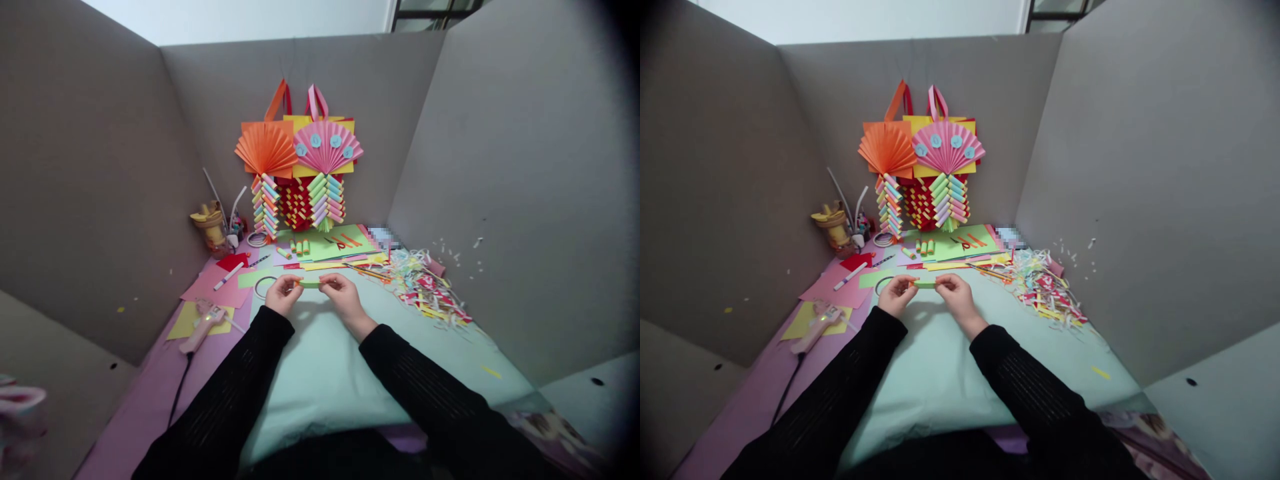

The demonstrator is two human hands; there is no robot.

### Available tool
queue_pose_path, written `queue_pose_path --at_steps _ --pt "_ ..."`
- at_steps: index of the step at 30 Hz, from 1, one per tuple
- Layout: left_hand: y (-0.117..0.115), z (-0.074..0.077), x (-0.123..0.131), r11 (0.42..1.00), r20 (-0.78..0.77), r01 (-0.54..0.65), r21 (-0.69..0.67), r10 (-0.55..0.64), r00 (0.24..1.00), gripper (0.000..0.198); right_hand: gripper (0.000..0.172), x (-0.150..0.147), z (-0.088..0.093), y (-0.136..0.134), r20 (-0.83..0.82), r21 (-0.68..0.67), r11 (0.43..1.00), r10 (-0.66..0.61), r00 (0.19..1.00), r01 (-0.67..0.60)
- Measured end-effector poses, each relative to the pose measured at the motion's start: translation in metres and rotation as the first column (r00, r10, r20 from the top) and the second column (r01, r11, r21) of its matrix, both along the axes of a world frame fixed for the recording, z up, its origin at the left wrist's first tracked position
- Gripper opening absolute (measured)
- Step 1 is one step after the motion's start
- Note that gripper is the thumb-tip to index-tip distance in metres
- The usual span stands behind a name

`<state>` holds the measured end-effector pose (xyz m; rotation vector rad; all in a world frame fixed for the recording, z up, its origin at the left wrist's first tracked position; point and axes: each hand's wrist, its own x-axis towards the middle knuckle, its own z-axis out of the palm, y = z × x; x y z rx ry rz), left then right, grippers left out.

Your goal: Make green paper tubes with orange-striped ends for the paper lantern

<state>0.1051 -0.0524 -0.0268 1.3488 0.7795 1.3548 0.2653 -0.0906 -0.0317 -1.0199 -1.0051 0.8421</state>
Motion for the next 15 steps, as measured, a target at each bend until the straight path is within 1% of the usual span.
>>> queue_pose_path --at_steps 4,8,11,15 --pt "0.0017 -0.0038 -0.0001 1.000 -0.012 -0.002 -0.010 0.002 1.000 0.024 0.015 -0.0006 0.0000 -0.0004 0.005 -0.008 0.999 -0.047 0.999 0.047" --pt "0.0025 -0.0056 0.0000 0.999 -0.010 -0.003 -0.036 0.003 1.000 0.027 0.017 -0.0013 0.0011 -0.0011 -0.007 -0.011 0.999 -0.052 0.999 0.052" --pt "0.0038 -0.0048 -0.0005 0.997 0.010 -0.017 -0.074 0.018 1.000 0.028 0.018 -0.0007 0.0015 -0.0014 -0.024 -0.021 1.000 -0.016 1.000 0.016" --pt "0.0080 -0.0039 -0.0028 0.983 0.051 -0.028 -0.180 0.037 0.998 0.030 0.023 0.0010 -0.0008 0.0001 -0.067 -0.045 0.995 0.087 0.994 -0.090"
